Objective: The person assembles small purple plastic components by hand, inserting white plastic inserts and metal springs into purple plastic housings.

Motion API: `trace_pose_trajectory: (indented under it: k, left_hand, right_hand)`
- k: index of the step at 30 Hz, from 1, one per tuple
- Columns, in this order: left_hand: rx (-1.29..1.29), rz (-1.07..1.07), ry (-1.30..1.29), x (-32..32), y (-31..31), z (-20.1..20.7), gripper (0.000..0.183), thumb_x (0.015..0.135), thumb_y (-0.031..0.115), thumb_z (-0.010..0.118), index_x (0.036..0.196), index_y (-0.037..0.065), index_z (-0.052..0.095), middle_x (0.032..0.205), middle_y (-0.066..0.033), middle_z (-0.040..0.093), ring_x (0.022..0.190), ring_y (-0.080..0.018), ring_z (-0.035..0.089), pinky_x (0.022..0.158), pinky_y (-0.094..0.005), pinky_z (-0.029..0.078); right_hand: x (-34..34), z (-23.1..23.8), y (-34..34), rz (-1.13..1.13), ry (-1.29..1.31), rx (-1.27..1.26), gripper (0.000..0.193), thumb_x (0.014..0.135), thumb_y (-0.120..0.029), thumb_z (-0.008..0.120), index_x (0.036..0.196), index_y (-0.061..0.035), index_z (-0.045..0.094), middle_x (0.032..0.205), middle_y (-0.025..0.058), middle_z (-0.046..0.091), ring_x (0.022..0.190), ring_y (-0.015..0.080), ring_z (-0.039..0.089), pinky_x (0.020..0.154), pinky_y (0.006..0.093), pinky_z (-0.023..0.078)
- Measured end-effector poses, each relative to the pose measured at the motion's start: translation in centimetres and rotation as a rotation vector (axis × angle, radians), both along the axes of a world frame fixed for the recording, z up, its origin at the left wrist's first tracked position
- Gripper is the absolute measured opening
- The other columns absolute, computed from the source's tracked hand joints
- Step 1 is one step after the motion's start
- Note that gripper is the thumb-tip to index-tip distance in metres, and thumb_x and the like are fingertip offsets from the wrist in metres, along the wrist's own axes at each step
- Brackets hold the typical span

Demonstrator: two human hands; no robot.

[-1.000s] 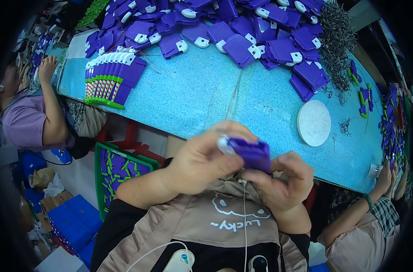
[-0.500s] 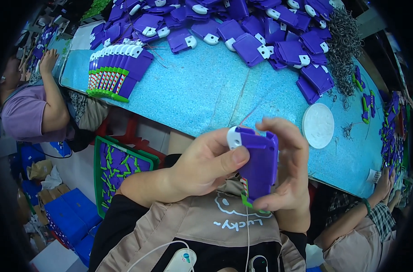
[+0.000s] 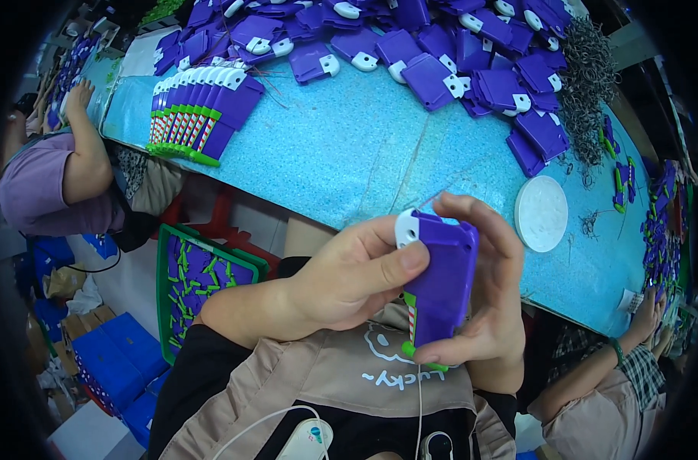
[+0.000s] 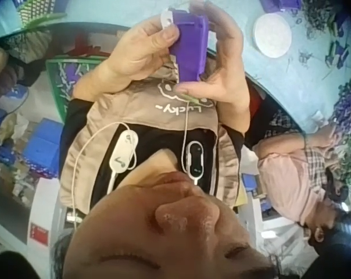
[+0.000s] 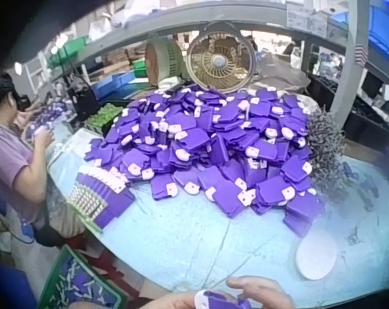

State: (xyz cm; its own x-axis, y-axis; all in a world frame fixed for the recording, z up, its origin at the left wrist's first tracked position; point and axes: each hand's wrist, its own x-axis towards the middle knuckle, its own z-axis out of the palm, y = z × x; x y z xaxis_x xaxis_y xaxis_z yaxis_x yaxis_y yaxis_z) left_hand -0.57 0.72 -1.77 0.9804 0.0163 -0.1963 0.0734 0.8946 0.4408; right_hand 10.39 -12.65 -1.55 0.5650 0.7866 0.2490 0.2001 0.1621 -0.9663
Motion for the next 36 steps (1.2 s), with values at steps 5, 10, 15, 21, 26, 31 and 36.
trace_pose_trajectory:
  k: [5, 10, 15, 21, 26, 31, 36]
  left_hand:
    - [-0.042, -0.139, -0.015, -0.3, 0.1, -0.4, 0.036, 0.091, 0.025, 0.051, 0.120, 0.003, 0.045, 0.109, -0.0073, 0.056, 0.100, -0.0165, 0.056, 0.084, -0.0322, 0.048]
    - [-0.197, 0.025, -0.114, 0.1, 1.7, -0.2, 0.035, 0.092, 0.022, 0.050, 0.120, 0.001, 0.045, 0.106, -0.0073, 0.058, 0.098, -0.0159, 0.057, 0.084, -0.0322, 0.047]
    - [0.772, 0.394, 0.073, -0.3, 7.1, -1.5, 0.022, 0.090, 0.019, 0.055, 0.104, 0.002, 0.055, 0.095, -0.0005, 0.059, 0.085, -0.0056, 0.053, 0.074, -0.0226, 0.043]
    - [2.517, 0.598, 0.317, 0.2, 19.0, -0.1, 0.032, 0.070, 0.018, 0.069, 0.094, 0.002, 0.056, 0.103, -0.0146, 0.054, 0.096, -0.0322, 0.050, 0.083, -0.0383, 0.040]
    - [2.552, 0.488, 0.354, -0.3, 19.8, -1.0, 0.058, 0.069, 0.023, 0.071, 0.120, 0.010, 0.047, 0.123, -0.0173, 0.044, 0.113, -0.0352, 0.043, 0.093, -0.0414, 0.035]
    - [2.027, 0.474, 0.174, -0.3, 13.1, 0.1, 0.046, 0.076, 0.020, 0.067, 0.115, 0.002, 0.050, 0.107, -0.0158, 0.054, 0.100, -0.0271, 0.052, 0.084, -0.0350, 0.041]
    - [0.357, -0.216, -0.079, -0.2, 4.4, -0.8, 0.071, 0.079, 0.027, 0.069, 0.134, 0.002, 0.030, 0.116, -0.0084, 0.049, 0.101, -0.0123, 0.051, 0.086, -0.0269, 0.043]
  right_hand:
    - [1.1, -1.7, 1.0, 0.162, -0.126, 0.241, 0.087, 0.048, -0.033, 0.085, 0.116, -0.0030, 0.040, 0.119, 0.0193, 0.047, 0.110, 0.0308, 0.047, 0.099, 0.0458, 0.029]
    - [-0.5, -1.8, 1.5, 0.135, 0.147, 0.372, 0.123, 0.037, -0.054, 0.085, 0.130, 0.0033, 0.029, 0.132, 0.0226, 0.034, 0.124, 0.0331, 0.034, 0.105, 0.0464, 0.020]
    - [2.5, -0.7, 5.2, 0.107, -0.299, -0.158, 0.098, 0.062, -0.052, 0.072, 0.131, 0.0046, 0.031, 0.136, 0.0241, 0.030, 0.126, 0.0352, 0.031, 0.104, 0.0423, 0.022]
    - [3.3, -2.7, 16.1, -0.047, -1.063, -0.378, 0.055, 0.074, -0.032, 0.066, 0.116, -0.0011, 0.049, 0.125, 0.0196, 0.045, 0.116, 0.0361, 0.041, 0.093, 0.0437, 0.034]
    - [0.7, -2.0, 13.0, 0.010, -1.184, -0.383, 0.043, 0.069, -0.033, 0.069, 0.097, -0.0032, 0.056, 0.106, 0.0148, 0.053, 0.104, 0.0301, 0.050, 0.080, 0.0392, 0.041]
    - [1.0, -0.7, 4.8, -0.001, -0.533, -0.338, 0.031, 0.068, -0.010, 0.069, 0.095, -0.0030, 0.055, 0.101, 0.0167, 0.054, 0.095, 0.0313, 0.054, 0.077, 0.0402, 0.045]
    - [-0.7, -0.3, 2.1, 0.167, -0.348, 0.053, 0.041, 0.068, -0.007, 0.069, 0.107, -0.0035, 0.055, 0.123, 0.0192, 0.046, 0.116, 0.0365, 0.045, 0.091, 0.0408, 0.040]
